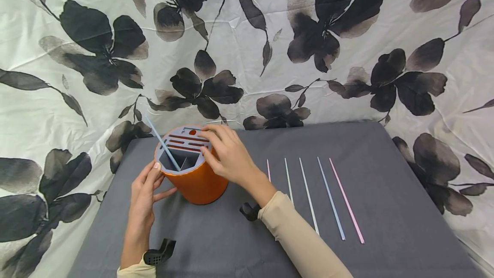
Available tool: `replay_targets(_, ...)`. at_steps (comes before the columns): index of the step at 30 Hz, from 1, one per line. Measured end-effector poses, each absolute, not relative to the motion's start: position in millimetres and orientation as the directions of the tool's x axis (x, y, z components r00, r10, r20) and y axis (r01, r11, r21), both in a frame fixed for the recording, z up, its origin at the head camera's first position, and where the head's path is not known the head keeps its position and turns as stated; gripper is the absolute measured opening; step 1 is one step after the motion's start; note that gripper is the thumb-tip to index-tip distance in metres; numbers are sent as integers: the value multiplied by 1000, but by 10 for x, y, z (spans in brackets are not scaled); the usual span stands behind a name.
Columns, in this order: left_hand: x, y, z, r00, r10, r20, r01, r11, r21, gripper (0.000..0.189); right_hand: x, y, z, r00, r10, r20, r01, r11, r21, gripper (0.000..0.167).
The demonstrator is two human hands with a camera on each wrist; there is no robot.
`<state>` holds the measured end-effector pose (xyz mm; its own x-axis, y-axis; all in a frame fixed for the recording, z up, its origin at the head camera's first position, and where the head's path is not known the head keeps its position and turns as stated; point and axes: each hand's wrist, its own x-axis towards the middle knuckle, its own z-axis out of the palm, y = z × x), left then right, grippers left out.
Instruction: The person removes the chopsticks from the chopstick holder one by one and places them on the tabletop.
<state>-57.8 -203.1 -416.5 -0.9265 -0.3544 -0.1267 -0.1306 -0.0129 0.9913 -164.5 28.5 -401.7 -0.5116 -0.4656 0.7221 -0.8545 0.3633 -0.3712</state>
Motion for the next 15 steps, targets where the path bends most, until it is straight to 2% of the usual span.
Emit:
replay_targets(8,-613,-2024,-4151,-929,-350,-119,-124,-8,992,61,-1676,-172,-3720,-633,-549,546,-768,536,-351,25)
replay_targets(15,-609,-2011,-4152,-931,-346,-114,-117,-13,993,60,-1652,-470,-3571,-695,-601,396,-718,608,-337,27)
